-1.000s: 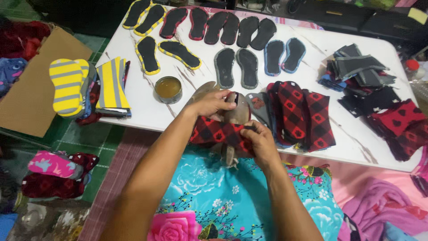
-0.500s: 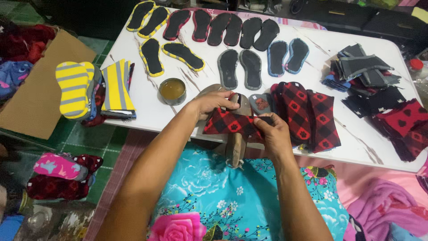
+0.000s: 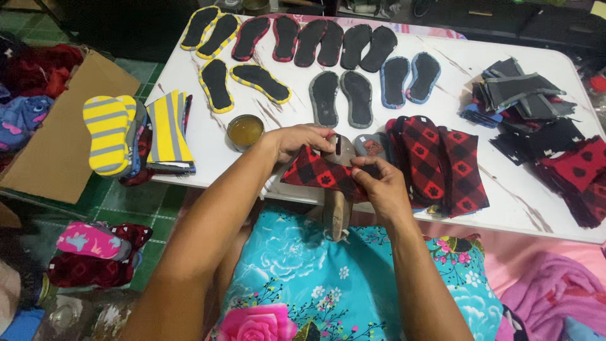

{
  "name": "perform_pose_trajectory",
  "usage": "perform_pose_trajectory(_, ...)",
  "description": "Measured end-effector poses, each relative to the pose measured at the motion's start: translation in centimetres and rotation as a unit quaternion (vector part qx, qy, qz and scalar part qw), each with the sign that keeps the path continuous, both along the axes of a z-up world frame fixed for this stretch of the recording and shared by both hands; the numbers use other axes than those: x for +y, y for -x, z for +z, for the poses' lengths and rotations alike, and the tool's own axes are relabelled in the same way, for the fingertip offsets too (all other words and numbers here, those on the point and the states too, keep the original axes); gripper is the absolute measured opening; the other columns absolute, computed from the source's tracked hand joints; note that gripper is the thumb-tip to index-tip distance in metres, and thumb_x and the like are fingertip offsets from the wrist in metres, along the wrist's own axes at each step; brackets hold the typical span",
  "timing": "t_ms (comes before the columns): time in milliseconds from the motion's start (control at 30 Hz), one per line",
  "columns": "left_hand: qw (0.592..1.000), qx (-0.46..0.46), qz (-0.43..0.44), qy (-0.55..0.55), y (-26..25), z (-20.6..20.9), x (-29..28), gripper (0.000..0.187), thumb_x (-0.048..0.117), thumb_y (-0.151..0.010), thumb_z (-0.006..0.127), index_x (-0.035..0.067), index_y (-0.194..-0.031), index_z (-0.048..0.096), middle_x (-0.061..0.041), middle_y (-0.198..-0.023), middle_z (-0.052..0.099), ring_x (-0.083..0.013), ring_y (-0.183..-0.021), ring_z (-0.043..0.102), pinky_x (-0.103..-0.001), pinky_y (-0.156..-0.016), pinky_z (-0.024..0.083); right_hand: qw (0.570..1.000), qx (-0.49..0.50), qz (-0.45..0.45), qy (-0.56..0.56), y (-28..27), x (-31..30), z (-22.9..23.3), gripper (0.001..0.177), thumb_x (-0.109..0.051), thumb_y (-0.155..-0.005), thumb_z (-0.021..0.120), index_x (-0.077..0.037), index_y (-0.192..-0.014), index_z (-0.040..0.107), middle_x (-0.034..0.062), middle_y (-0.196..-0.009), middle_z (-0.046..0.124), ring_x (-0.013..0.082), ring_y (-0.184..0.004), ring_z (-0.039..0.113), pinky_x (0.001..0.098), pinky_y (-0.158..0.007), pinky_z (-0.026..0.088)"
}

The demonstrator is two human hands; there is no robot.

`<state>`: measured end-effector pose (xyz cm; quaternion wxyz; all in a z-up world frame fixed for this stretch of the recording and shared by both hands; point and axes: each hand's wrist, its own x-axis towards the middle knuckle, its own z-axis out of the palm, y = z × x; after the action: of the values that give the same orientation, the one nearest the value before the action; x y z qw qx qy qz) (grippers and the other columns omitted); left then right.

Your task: The person is assembling fabric shoes by applying adhesive from a small container to shoe parts and fitting fabric uppers onto wooden shoe lasts. They handle various patterned fabric pieces and wooden forms on a table and floor.

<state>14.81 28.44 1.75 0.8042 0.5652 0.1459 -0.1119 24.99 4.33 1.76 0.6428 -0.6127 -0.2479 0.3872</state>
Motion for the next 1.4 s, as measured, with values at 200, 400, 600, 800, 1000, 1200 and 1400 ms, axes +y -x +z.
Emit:
perform_pose_trajectory(200, 0.995, 0.027, 0.0, -0.096, 0.0, 0.4, -0.3, 0.035, 0.019, -0.095, 0.066, 0.009, -0.128, 0.063, 0.002, -0.102, 0.066, -0.0075, -0.087, 0.063, -0.024, -0.073, 0.054, 0.999, -0.037, 0.024, 0.015, 0.1, 0.3, 0.0, 0.032, -0.01, -0.095, 0.07, -0.002, -0.125, 0.072, 0.0053, -0.085, 0.071, 0.0117, -0.063, 0.063, 0.0273, -0.055, 0.053)
perform_pose_trajectory(400, 0.995, -0.014, -0.019, -0.098, -0.7, -1.4, 0.6, 0.038, 0.015, -0.096, 0.069, 0.004, -0.132, 0.061, -0.001, -0.108, 0.067, -0.0096, -0.092, 0.063, -0.025, -0.078, 0.054, 0.988, -0.152, -0.033, 0.008, 0.4, 0.9, -1.5, 0.047, -0.011, -0.091, 0.074, -0.004, -0.137, 0.065, 0.0002, -0.093, 0.07, 0.0064, -0.072, 0.061, 0.0252, -0.058, 0.051)
perform_pose_trajectory(600, 0.993, -0.007, -0.016, -0.116, -0.7, -2.3, 0.9, 0.047, 0.017, -0.093, 0.068, 0.009, -0.138, 0.059, -0.002, -0.115, 0.07, -0.008, -0.099, 0.066, -0.026, -0.087, 0.055, 0.996, -0.084, -0.023, 0.031, 0.5, 1.2, -1.3, 0.049, -0.013, -0.091, 0.072, -0.005, -0.138, 0.065, 0.0029, -0.09, 0.07, 0.01, -0.069, 0.062, 0.0274, -0.056, 0.053)
perform_pose_trajectory(800, 0.986, -0.044, -0.035, -0.157, -0.7, -3.4, 1.2, 0.039, 0.025, -0.101, 0.07, 0.004, -0.134, 0.063, 0.0, -0.112, 0.066, -0.0079, -0.101, 0.06, -0.025, -0.09, 0.049, 0.993, -0.117, -0.026, 0.012, 0.8, 0.8, -0.3, 0.047, -0.014, -0.09, 0.072, -0.005, -0.136, 0.065, 0.0022, -0.097, 0.073, 0.0084, -0.074, 0.067, 0.0259, -0.06, 0.056)
perform_pose_trajectory(1000, 0.988, -0.039, -0.03, -0.144, -0.8, -4.1, 1.2, 0.038, 0.031, -0.097, 0.067, 0.012, -0.131, 0.064, 0.003, -0.11, 0.068, -0.0075, -0.099, 0.061, -0.025, -0.086, 0.05, 0.997, -0.072, -0.015, 0.012, 0.8, 0.5, -0.6, 0.047, -0.014, -0.095, 0.073, -0.005, -0.141, 0.068, 0.0094, -0.095, 0.067, 0.0164, -0.073, 0.059, 0.0324, -0.061, 0.049)
perform_pose_trajectory(1200, 0.996, 0.016, -0.019, -0.09, -0.6, -3.4, 1.0, 0.041, 0.029, -0.096, 0.063, 0.013, -0.133, 0.056, 0.001, -0.114, 0.067, -0.0144, -0.106, 0.066, -0.038, -0.083, 0.059, 0.889, -0.437, 0.033, -0.134, 3.6, -2.2, -0.1, 0.027, -0.01, -0.09, 0.071, -0.003, -0.115, 0.069, 0.0122, -0.113, 0.075, 0.0257, -0.111, 0.073, 0.0361, -0.099, 0.055)
perform_pose_trajectory(1400, 0.991, 0.035, 0.012, -0.128, 0.1, -1.3, -0.4, 0.043, 0.03, -0.094, 0.065, 0.015, -0.134, 0.058, -0.002, -0.121, 0.065, -0.0172, -0.108, 0.066, -0.042, -0.085, 0.059, 0.824, -0.499, 0.11, -0.244, 6.1, 0.2, 0.9, 0.023, 0.003, -0.078, 0.071, -0.001, -0.101, 0.073, 0.0114, -0.073, 0.066, 0.0301, -0.068, 0.058, 0.0408, -0.068, 0.047)
